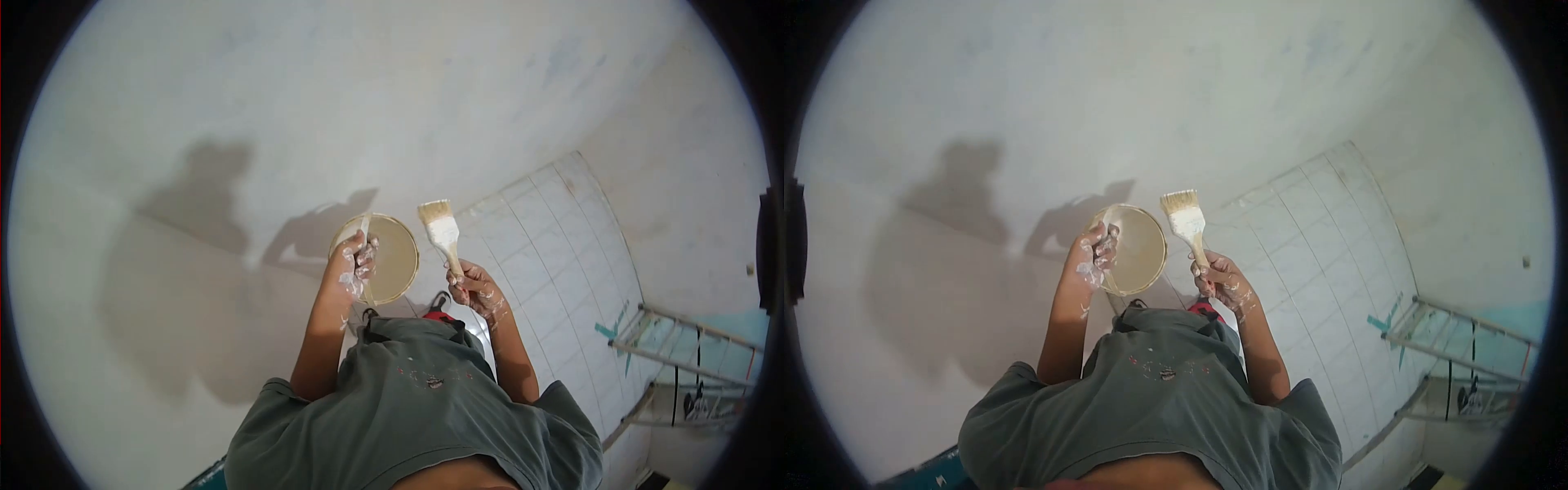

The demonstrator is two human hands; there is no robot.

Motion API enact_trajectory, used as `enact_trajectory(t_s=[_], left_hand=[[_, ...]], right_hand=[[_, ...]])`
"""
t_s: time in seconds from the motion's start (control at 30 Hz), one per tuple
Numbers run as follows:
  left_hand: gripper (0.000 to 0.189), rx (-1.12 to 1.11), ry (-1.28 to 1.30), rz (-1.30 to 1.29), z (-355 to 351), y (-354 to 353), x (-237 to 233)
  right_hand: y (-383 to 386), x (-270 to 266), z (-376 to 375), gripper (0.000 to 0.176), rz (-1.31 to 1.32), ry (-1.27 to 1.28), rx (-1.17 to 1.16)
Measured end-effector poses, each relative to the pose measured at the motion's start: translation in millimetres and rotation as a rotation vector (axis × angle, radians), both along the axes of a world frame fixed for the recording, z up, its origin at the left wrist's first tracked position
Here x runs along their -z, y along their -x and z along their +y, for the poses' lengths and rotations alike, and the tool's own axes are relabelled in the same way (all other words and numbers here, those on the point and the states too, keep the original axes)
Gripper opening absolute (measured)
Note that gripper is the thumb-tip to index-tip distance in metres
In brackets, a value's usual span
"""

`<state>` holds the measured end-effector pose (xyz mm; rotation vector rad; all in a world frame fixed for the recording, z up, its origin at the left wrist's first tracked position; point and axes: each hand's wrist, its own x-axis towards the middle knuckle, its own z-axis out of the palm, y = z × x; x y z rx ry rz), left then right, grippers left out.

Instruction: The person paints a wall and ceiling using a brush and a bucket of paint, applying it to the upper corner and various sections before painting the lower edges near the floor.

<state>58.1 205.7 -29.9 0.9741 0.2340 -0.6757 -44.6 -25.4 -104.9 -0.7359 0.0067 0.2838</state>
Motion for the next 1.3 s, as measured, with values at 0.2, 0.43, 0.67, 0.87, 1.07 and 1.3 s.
enact_trajectory(t_s=[0.2, 0.43, 0.67, 0.87, 1.07, 1.3], left_hand=[[0.025, -0.145, 0.037, -0.048, 4, 7, -3], [0.021, -0.417, -0.023, 0.046, 11, 10, 6], [0.02, -0.592, -0.036, 0.108, 26, 17, 38], [0.018, -0.61, -0.039, 0.147, 20, 18, 28], [0.018, -0.631, 0.07, 0.152, 23, 20, 40], [0.022, -0.589, 0.104, 0.153, 21, 22, 32]], right_hand=[[-69, -5, -9, 0.025, 0.212, 0.012, -0.106], [-159, 8, -11, 0.021, 0.209, 0.557, 0.117], [-224, 50, -41, 0.025, 0.196, 0.983, 0.233], [-193, -107, -37, 0.025, -0.35, 0.869, 0.547], [-223, -64, -15, 0.025, -0.319, 0.799, 0.449], [-215, 107, -13, 0.027, 0.124, 0.999, 0.226]])
